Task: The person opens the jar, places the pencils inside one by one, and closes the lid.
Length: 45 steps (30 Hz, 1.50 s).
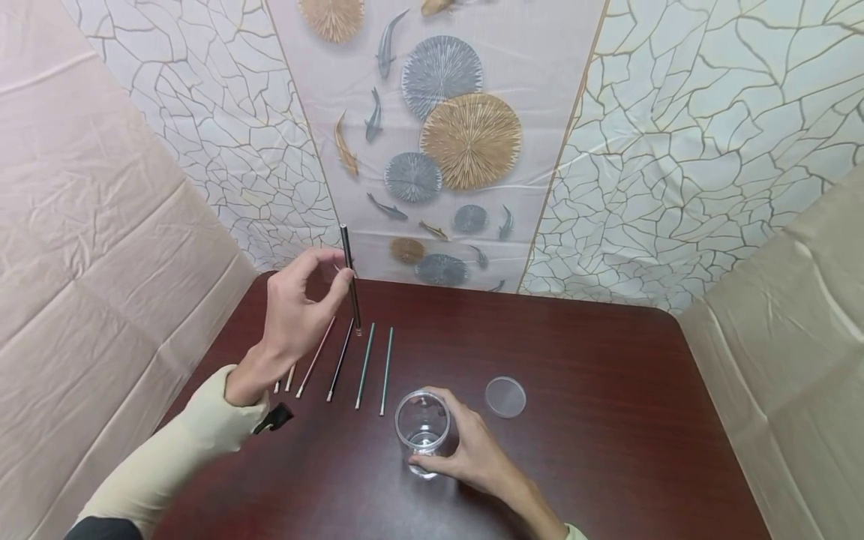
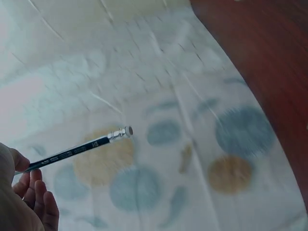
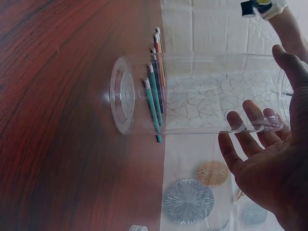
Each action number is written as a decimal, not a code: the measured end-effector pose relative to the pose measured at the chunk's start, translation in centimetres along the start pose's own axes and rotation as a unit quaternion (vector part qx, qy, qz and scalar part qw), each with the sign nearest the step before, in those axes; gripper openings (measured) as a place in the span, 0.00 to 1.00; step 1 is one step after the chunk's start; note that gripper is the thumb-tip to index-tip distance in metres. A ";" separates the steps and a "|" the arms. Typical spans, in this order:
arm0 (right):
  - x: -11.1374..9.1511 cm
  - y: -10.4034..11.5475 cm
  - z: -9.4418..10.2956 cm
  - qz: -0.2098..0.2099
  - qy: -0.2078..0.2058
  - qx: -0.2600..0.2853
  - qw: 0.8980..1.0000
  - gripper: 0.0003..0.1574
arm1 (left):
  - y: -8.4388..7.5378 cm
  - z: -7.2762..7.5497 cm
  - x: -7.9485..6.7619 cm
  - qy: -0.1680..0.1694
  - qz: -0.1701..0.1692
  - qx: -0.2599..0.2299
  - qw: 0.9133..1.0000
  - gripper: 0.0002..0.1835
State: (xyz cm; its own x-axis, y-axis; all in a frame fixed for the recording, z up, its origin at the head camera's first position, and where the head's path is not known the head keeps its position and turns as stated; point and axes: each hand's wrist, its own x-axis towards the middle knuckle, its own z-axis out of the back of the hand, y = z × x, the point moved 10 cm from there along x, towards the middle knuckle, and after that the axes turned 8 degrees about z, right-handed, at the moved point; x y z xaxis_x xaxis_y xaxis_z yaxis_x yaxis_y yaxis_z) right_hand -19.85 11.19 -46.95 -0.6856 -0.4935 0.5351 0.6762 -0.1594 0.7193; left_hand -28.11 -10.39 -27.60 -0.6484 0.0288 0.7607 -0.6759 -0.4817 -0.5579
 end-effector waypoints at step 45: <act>0.0 0.1 0.2 0.005 -0.005 -0.018 1.000 0.56 | -2.6 -8.4 -12.2 0.216 0.053 -0.051 0.974 0.11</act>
State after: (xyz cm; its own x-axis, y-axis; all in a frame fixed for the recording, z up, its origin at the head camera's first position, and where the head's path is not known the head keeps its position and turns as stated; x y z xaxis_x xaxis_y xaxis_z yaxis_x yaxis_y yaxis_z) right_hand -19.81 11.37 -46.76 -0.6809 -0.4876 0.5465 0.6924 -0.1851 0.6974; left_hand -21.35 -2.17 -38.21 -0.7887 0.3596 0.4986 -0.6137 -0.4124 -0.6733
